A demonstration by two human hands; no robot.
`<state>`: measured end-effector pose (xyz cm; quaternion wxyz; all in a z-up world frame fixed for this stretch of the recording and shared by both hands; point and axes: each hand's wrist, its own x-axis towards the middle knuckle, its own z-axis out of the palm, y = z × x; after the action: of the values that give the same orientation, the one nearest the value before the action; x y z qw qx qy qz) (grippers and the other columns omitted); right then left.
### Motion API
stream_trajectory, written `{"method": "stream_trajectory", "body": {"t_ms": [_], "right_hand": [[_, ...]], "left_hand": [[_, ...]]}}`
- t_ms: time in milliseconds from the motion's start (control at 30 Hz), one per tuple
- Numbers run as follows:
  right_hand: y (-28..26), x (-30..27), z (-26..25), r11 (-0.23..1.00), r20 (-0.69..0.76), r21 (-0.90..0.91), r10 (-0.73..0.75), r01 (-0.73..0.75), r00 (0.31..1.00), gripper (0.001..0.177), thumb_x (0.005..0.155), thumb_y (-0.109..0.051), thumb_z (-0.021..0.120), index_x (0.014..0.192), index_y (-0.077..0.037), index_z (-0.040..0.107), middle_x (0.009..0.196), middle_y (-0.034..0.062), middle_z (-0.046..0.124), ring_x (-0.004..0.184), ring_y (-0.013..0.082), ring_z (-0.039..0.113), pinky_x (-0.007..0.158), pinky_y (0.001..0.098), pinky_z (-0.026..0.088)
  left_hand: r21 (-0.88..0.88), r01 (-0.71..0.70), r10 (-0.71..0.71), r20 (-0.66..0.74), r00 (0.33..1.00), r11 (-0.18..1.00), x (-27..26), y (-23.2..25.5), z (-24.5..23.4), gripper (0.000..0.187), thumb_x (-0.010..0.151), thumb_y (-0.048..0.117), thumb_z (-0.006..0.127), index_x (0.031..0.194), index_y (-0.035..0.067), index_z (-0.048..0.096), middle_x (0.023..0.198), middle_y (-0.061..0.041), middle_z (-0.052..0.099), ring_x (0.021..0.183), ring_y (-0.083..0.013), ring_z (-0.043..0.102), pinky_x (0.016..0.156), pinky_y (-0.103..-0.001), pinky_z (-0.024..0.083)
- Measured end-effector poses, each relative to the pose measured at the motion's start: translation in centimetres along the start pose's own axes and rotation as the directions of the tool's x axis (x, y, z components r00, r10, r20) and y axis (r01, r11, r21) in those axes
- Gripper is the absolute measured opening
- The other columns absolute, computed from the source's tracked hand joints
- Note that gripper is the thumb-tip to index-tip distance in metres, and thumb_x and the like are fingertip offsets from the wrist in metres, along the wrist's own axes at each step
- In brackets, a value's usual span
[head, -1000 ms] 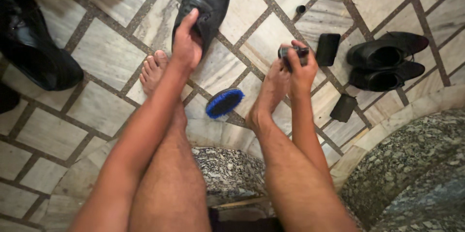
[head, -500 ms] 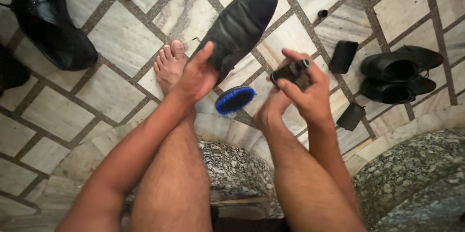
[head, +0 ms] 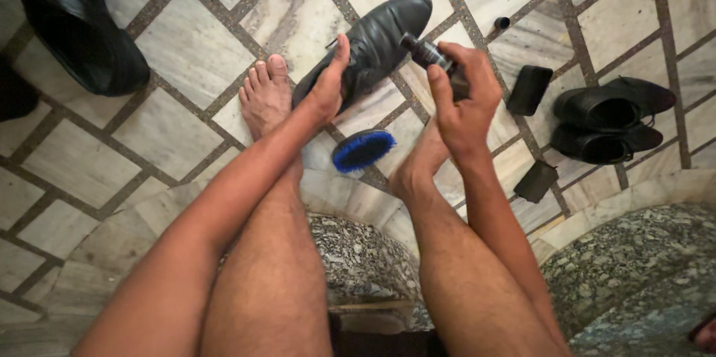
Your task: The person sits on the floor and cleans a black leather shoe using a cloth, a brush, and shoe polish. They wipe the shoe, apply polish with a small brush, and buff the surface to a shine.
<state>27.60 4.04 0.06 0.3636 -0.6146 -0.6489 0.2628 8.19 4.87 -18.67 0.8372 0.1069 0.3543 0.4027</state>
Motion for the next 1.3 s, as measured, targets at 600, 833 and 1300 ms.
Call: {"method": "stream_trajectory", "body": {"t_ms": [600,833,1300], "right_hand": [[1.8,1.1,1.5,0.983,-0.008,-0.178,-0.038,0.036,0.999,0.019,0.106,-0.005,0.073,0.124,-0.006,0.066,0.103,0.0147,0.066,0.082,0.0294,0.067,0.073,0.0404,0.053],[1.6,1.2,2.2,0.957,0.092,-0.271,-0.082,0.105,0.992,0.024,0.099,-0.008,0.077,0.121,-0.007,0.068,0.097,0.0146,0.064,0.082,0.0324,0.066,0.072,0.0425,0.053],[4.2,-1.0,0.9,0.885,0.106,-0.462,-0.011,0.059,0.994,0.021,0.096,-0.011,0.079,0.115,-0.004,0.073,0.09,0.0183,0.065,0.078,0.0349,0.063,0.068,0.0443,0.05]], "left_hand": [[0.174,0.068,-0.056,-0.072,0.996,0.982,-0.5,-1.5,-1.3,0.095,0.094,0.071,0.05,0.151,-0.005,0.045,0.155,-0.013,0.05,0.144,-0.024,0.046,0.122,-0.036,0.032],[0.668,0.275,-0.168,-0.221,0.961,0.691,-0.9,-2.2,-1.8,0.119,0.083,0.09,0.031,0.148,-0.009,0.044,0.158,-0.022,0.041,0.152,-0.0262,0.031,0.123,-0.034,0.02],[0.577,0.23,-0.11,-0.236,0.966,0.783,-1.0,-2.3,-2.0,0.117,0.083,0.088,0.04,0.145,-0.011,0.046,0.158,-0.02,0.042,0.148,-0.0236,0.034,0.121,-0.033,0.022]]}}
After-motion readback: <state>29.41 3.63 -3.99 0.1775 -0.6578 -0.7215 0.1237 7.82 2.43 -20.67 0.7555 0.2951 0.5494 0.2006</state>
